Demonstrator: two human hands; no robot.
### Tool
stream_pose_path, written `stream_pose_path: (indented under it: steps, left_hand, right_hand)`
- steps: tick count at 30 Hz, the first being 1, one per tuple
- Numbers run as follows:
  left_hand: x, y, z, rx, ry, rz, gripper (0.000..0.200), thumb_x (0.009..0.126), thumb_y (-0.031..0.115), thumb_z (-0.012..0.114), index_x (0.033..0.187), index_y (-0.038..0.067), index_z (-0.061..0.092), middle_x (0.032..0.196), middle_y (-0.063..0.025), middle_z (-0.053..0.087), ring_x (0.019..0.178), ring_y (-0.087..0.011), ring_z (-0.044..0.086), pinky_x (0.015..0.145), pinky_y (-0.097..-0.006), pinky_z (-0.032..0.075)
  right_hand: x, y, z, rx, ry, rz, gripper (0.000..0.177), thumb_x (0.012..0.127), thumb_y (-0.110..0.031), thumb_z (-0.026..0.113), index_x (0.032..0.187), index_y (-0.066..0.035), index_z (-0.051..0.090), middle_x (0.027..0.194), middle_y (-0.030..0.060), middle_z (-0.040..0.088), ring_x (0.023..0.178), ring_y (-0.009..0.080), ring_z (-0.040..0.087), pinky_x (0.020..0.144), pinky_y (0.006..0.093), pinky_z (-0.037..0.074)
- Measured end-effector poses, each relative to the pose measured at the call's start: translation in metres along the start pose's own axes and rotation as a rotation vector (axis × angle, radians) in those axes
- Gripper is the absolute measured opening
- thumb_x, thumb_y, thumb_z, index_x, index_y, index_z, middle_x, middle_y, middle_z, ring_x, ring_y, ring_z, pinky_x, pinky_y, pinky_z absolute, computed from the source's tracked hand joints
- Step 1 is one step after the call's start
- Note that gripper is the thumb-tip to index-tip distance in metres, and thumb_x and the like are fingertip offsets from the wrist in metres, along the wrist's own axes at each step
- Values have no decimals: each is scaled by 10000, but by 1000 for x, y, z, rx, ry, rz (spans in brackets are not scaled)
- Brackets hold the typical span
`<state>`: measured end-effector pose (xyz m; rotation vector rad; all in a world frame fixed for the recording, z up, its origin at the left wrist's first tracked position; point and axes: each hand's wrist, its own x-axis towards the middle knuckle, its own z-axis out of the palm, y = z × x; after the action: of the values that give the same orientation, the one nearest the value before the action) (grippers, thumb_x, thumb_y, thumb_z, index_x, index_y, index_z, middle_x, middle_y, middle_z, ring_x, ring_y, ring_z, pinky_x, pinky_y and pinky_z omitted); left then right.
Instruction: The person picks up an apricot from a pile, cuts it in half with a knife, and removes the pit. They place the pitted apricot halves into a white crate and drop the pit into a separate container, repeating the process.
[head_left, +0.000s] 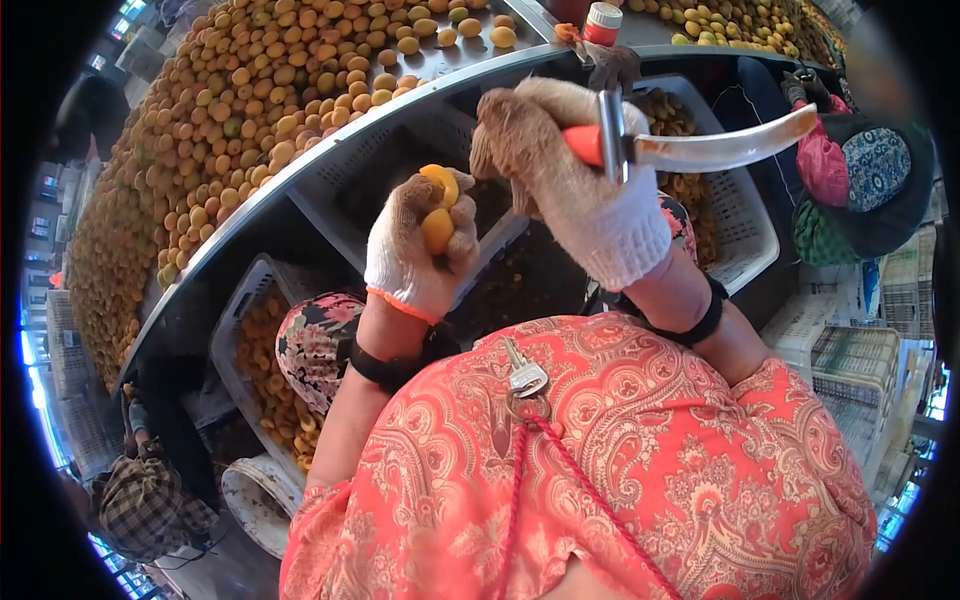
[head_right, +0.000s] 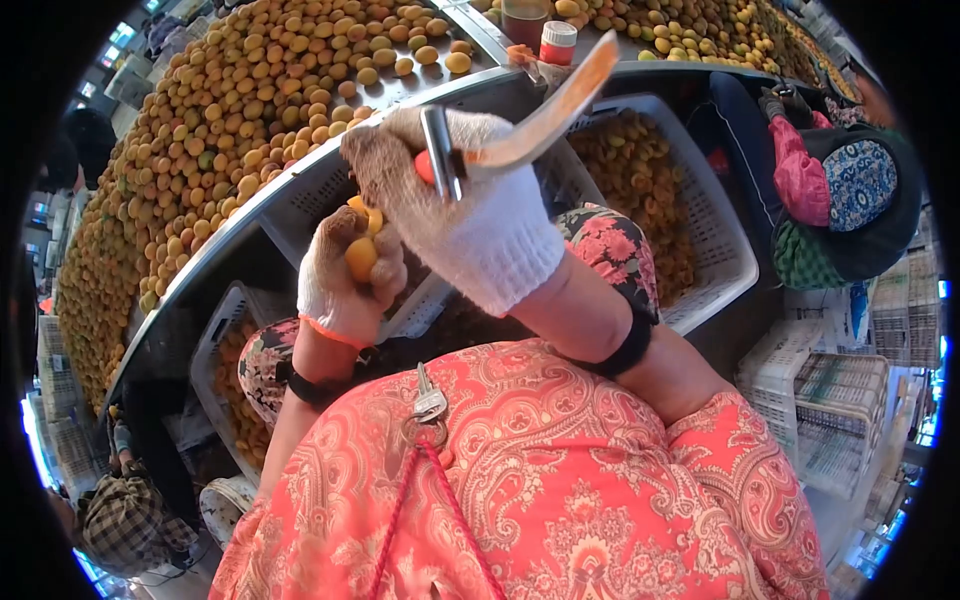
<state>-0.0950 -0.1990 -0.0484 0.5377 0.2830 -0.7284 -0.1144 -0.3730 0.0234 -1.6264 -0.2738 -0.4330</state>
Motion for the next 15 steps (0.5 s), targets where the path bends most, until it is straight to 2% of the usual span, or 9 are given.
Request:
stream_pose_path:
  steps: [2, 4, 6, 7, 8, 9, 11, 13, 15]
  left_hand:
    - [0, -4, 5, 55, -35, 83, 309, 926, 265, 617, 1161, 67, 585, 824, -63, 582, 671, -126, 568, 525, -232, 440]
    - [-1, -5, 6, 93, -58, 131, 327, 931, 276, 620, 1199, 92, 587, 853, -56, 589, 670, -124, 569, 529, -228, 446]
    - [-1, -3, 1, 109, -119, 114, 333, 943, 277, 619, 1232, 116, 584, 872, -39, 594, 678, -120, 574, 534, -221, 451]
    - [-1, -3, 3, 113, -119, 112, 333, 943, 277, 619, 1232, 116, 584, 872, -39, 594, 678, -120, 574, 534, -221, 451]
    - [-1, -4, 9, 86, -25, 117, 320, 943, 278, 616, 1219, 120, 585, 876, -32, 595, 675, -116, 574, 531, -219, 446]
    - [-1, -6, 12, 55, 69, 124, 307, 943, 279, 613, 1207, 123, 586, 880, -25, 595, 672, -112, 574, 528, -216, 441]
    - [1, -6, 11, 88, 73, 140, 292, 951, 281, 600, 1196, 122, 582, 882, -23, 596, 668, -104, 574, 515, -213, 429]
    - [3, -5, 6, 121, 79, 155, 277, 959, 283, 587, 1185, 122, 578, 884, -21, 597, 663, -96, 573, 503, -209, 417]
    - [3, -3, 1, 260, -25, 205, 265, 977, 297, 562, 1170, 116, 568, 882, -16, 598, 663, -85, 572, 476, -203, 389]
  right_hand:
    - [-2, 0, -4, 15, -13, 50, 189, 967, -181, 667, 906, -7, 708, 700, 15, 663, 606, 63, 585, 518, 243, 465]
    - [-1, 5, -2, 284, -12, 322, 188, 966, -187, 672, 914, -10, 709, 707, 1, 666, 613, 52, 584, 521, 231, 463]
    - [0, 10, -3, 294, -32, 348, 195, 966, -195, 674, 921, -9, 711, 709, -8, 665, 628, 44, 587, 523, 218, 456]
    - [1, 12, -5, 349, -71, 413, 192, 964, -193, 677, 919, -10, 713, 711, -6, 666, 630, 40, 585, 520, 210, 449]
    - [1, 13, -5, 404, -108, 480, 189, 962, -192, 679, 918, -11, 715, 713, -4, 668, 631, 36, 582, 517, 203, 441]
    - [-1, 14, -3, 405, -107, 481, 189, 962, -192, 679, 918, -11, 715, 713, -4, 668, 631, 36, 582, 517, 203, 441]
    - [-2, 14, 4, 306, -42, 380, 197, 962, -199, 678, 904, -15, 719, 710, -4, 667, 622, 34, 577, 507, 197, 426]
    - [2, 15, 5, 301, -57, 397, 205, 962, -206, 678, 899, -15, 720, 708, -5, 667, 619, 35, 576, 509, 200, 427]
    - [5, 14, 6, 295, -71, 414, 214, 962, -214, 677, 894, -16, 721, 707, -7, 667, 615, 36, 574, 512, 203, 428]
